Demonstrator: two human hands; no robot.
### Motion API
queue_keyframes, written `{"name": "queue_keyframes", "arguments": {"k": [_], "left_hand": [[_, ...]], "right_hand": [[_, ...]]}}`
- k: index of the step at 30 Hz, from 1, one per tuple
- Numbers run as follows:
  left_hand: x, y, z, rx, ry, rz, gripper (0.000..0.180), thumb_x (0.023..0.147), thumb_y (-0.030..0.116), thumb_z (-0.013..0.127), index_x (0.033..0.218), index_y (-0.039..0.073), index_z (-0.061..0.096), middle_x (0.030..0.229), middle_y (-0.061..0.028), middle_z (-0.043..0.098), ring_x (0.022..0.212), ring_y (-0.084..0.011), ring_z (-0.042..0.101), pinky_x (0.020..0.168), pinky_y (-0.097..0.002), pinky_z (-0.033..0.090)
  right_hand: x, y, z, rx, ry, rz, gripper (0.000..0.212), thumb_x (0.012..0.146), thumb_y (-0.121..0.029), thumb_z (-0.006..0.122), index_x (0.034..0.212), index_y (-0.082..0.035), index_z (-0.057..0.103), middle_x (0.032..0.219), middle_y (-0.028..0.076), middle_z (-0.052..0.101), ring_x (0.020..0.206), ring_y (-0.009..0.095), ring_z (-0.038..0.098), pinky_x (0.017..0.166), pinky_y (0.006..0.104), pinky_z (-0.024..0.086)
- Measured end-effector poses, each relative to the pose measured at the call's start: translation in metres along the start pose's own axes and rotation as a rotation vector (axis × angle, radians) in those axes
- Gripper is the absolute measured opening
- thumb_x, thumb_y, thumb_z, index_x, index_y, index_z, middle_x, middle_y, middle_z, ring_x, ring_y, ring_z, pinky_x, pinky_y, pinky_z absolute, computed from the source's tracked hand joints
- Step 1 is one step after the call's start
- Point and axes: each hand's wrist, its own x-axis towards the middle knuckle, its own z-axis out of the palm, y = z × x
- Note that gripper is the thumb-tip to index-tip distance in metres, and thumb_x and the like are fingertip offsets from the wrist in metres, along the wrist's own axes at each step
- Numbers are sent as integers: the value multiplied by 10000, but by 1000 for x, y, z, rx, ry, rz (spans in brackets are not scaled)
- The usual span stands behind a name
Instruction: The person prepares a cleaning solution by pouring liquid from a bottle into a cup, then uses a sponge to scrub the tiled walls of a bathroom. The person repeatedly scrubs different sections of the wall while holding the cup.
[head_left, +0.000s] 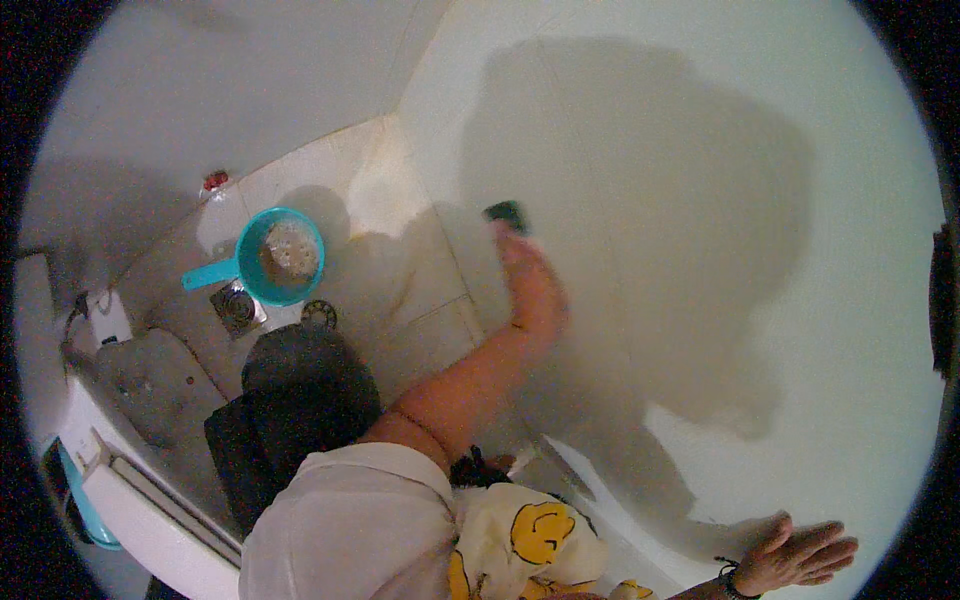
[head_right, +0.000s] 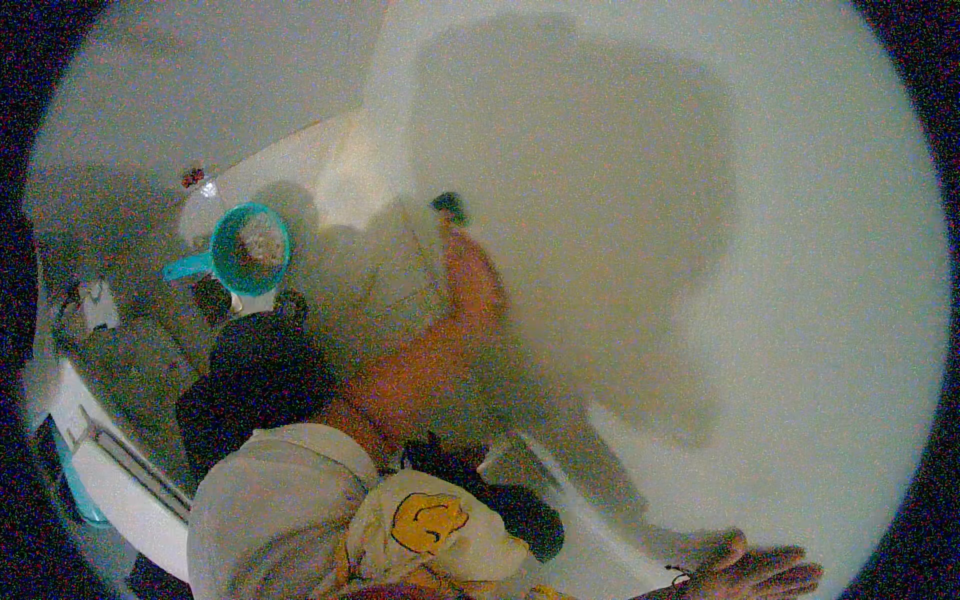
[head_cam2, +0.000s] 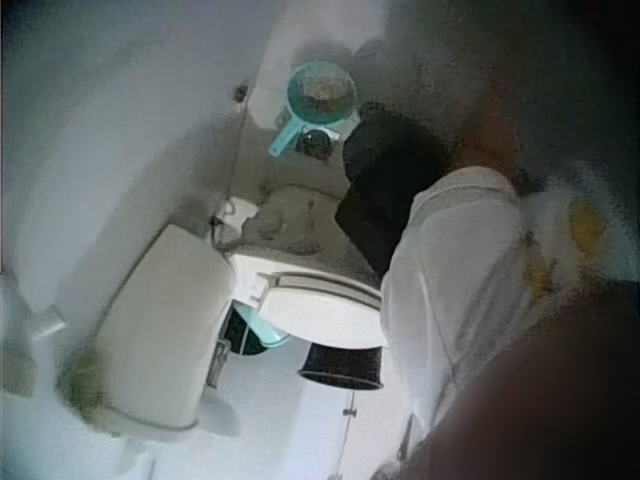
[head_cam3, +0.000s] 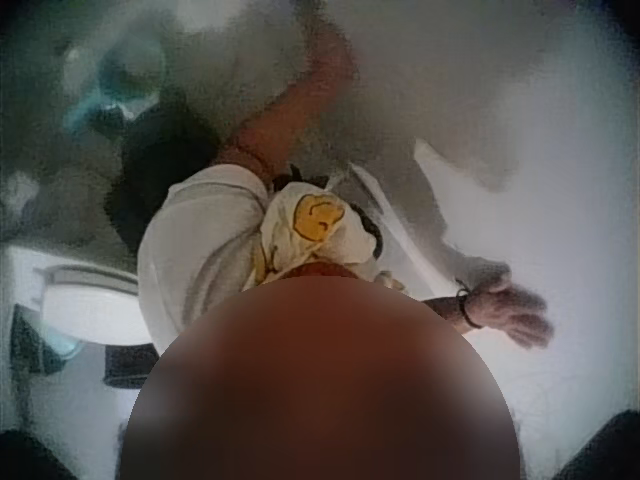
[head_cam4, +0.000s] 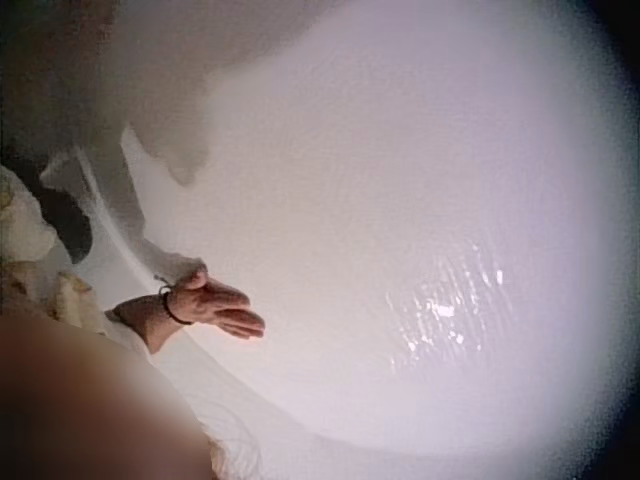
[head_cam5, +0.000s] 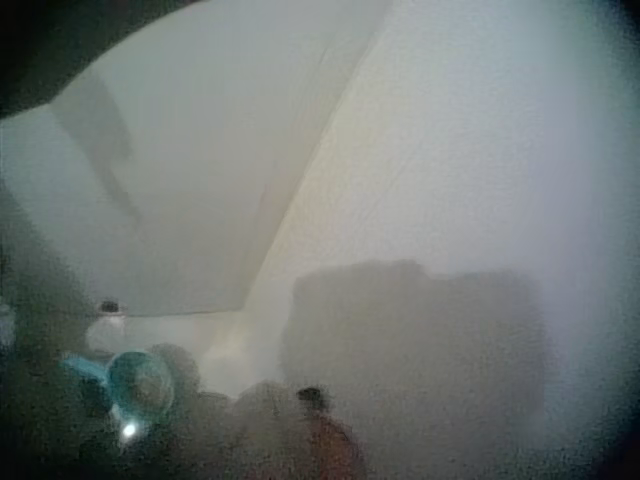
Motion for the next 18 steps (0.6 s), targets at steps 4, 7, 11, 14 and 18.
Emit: {"name": "queue_keyframes", "arguments": {"k": [4, 7, 11, 14, 18], "left_hand": [[-116, 52, 30, 727, -478, 825, 612, 783, 195, 467, 1280, 17, 155, 1316, -215, 158, 1225, -354, 152, 998, -440, 117], [-138, 31, 7, 767, -591, 766, 649, 750, 170, 500, 1269, -12, 155, 1295, -253, 163, 1209, -406, 151, 988, -468, 125], [-61, -27, -39, 816, -146, 460, 616, 797, 266, 460, 1249, -35, 170, 1294, -216, 199, 1210, -344, 193, 984, -438, 160], [23, -18, -68, 136, 79, -344, 600, 836, 426, 353, 1239, 0, 225, 1275, -135, 283, 1171, -259, 282, 956, -404, 237], [66, 3, -91, -175, 199, -575, 571, 835, 493, 294, 1176, 41, 368, 1119, -91, 446, 992, -250, 431, 852, -405, 354]], "right_hand": [[-2, 2, 7, -15, 73, 38, 679, 779, -613, 275, 1286, -161, 280, 1346, 131, 193, 1237, 327, 166, 956, 520, 136], [-3, 3, 9, -12, 70, 33, 679, 780, -614, 271, 1286, -161, 279, 1342, 138, 200, 1233, 335, 172, 953, 520, 143], [1, 2, 6, -20, 96, -34, 657, 796, -581, 299, 1275, -133, 297, 1326, 161, 225, 1221, 348, 192, 952, 505, 173], [8, -17, -5, 29, -28, -36, 723, 791, -613, 193, 1320, -122, 141, 1364, 166, 66, 1254, 350, 49, 964, 529, 51], [10, -22, -10, 4, -31, -48, 760, 766, -643, 195, 1319, -124, 140, 1365, 160, 62, 1256, 338, 44, 972, 522, 63]]}}
